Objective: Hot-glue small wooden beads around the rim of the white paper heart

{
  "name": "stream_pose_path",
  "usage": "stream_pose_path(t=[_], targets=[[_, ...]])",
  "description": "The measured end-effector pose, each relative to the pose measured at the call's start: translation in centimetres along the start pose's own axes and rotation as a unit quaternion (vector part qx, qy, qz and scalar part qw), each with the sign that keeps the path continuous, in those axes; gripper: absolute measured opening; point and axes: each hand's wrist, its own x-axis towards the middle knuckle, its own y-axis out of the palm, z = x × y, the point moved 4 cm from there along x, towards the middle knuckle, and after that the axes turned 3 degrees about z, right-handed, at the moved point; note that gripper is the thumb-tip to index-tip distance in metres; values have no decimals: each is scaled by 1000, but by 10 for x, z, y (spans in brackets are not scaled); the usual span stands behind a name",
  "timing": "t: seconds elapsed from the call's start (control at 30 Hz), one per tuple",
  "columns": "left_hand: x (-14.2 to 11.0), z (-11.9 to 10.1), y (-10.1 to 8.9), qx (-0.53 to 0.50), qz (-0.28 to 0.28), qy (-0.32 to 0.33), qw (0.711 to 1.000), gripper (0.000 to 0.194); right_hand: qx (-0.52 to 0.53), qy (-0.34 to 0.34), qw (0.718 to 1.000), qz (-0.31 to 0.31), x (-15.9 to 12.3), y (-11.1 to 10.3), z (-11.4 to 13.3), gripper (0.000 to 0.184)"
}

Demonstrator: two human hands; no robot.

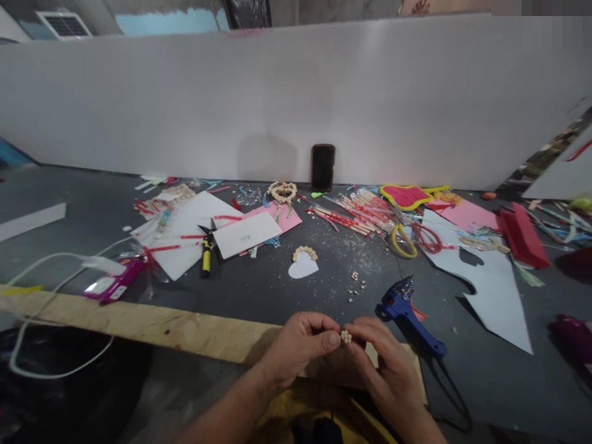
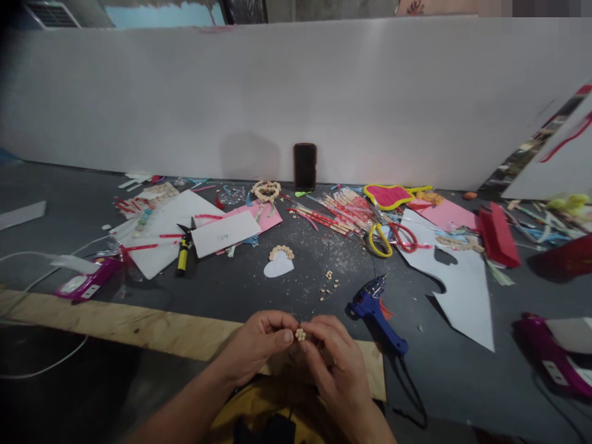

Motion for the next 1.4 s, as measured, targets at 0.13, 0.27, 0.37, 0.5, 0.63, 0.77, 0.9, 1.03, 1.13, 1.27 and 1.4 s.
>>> stream_pose_path(t=[0.13, 0.27, 0.37, 0.5, 0.63, 0.77, 0.9, 1.03, 1.13, 1.27, 1.4], targets=[[-1, 0, 1, 4, -5, -1, 1000, 22, -12, -3, 1000, -9, 0, -1, 1, 16], [0, -1, 2, 22, -12, 2, 1000, 19, -17, -2, 1000, -4, -1, 0, -1, 15], [1, -2, 1, 34, -17, 8, 999, 17, -20, -4, 1000, -2, -2, 1, -3, 16], [2, -3, 0, 38, -16, 13, 999, 16, -23, -6, 1000, 2, -5, 3, -5, 17], [2, -2, 0, 34, -11, 8, 999, 17, -36, -4, 999, -9, -4, 2, -5, 16], [2, 1, 0, 22, -14, 10, 1000, 19, -42, -9, 999, -14, -2, 2, -3, 16], [1, 1, 0, 29, -22, 16, 999, 21, -42, -10, 999, -17, -3, 2, -2, 18], [0, 0, 0, 47, -14, 6, 999, 22, -43, -16, 999, -6, -3, 2, 0, 20], [-1, -2, 0, 55, -18, 16, 998, 24, -45, -23, 999, -1, -2, 1, 1, 17], [-2, -3, 0, 66, -42, 29, 997, 23, -55, -21, 998, -9, -2, 0, 2, 15], [-3, -4, 2, 72, -41, 22, 996, 21, -51, -18, 999, -6, -2, 1, 3, 14]])
